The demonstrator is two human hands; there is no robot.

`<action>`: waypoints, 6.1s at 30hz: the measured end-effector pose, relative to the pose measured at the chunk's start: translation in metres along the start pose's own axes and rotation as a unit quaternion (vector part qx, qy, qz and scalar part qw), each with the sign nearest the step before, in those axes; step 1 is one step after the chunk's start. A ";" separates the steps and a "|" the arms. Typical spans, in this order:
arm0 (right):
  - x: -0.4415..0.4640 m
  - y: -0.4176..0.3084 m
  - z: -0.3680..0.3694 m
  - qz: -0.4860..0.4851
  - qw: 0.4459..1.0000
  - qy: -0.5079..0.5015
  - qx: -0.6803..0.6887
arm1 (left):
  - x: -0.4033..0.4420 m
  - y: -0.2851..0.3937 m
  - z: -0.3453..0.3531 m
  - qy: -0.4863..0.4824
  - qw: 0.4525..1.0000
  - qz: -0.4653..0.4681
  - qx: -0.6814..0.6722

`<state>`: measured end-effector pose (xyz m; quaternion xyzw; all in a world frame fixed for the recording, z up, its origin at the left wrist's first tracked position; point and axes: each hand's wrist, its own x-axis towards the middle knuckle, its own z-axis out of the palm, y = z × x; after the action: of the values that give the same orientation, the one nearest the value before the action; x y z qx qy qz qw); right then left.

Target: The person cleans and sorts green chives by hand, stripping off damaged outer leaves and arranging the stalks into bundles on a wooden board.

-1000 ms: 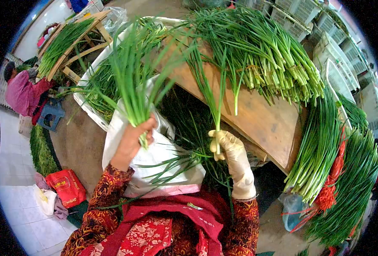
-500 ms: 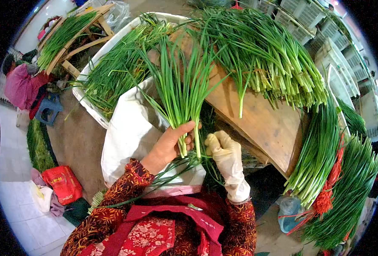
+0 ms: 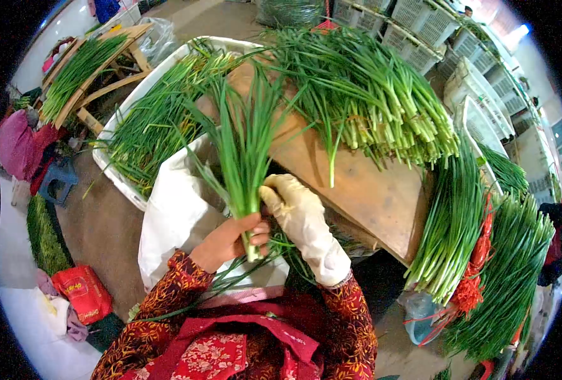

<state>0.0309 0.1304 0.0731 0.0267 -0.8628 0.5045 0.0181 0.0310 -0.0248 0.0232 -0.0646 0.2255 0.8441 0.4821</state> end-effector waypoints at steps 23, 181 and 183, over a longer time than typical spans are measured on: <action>-0.010 -0.006 -0.018 -0.044 0.975 0.029 -0.214 | 0.049 0.007 0.001 0.110 0.974 0.168 0.108; -0.025 0.001 -0.011 0.114 0.987 0.078 0.081 | 0.055 0.016 0.025 0.046 0.971 0.209 0.109; -0.024 0.005 -0.014 0.130 0.977 0.046 0.161 | 0.049 0.014 0.025 0.085 0.971 0.193 0.114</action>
<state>0.0541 0.1461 0.0739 -0.1060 -0.7645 0.6357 -0.0124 -0.0040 0.0187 0.0337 -0.0363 0.3685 0.8814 0.2934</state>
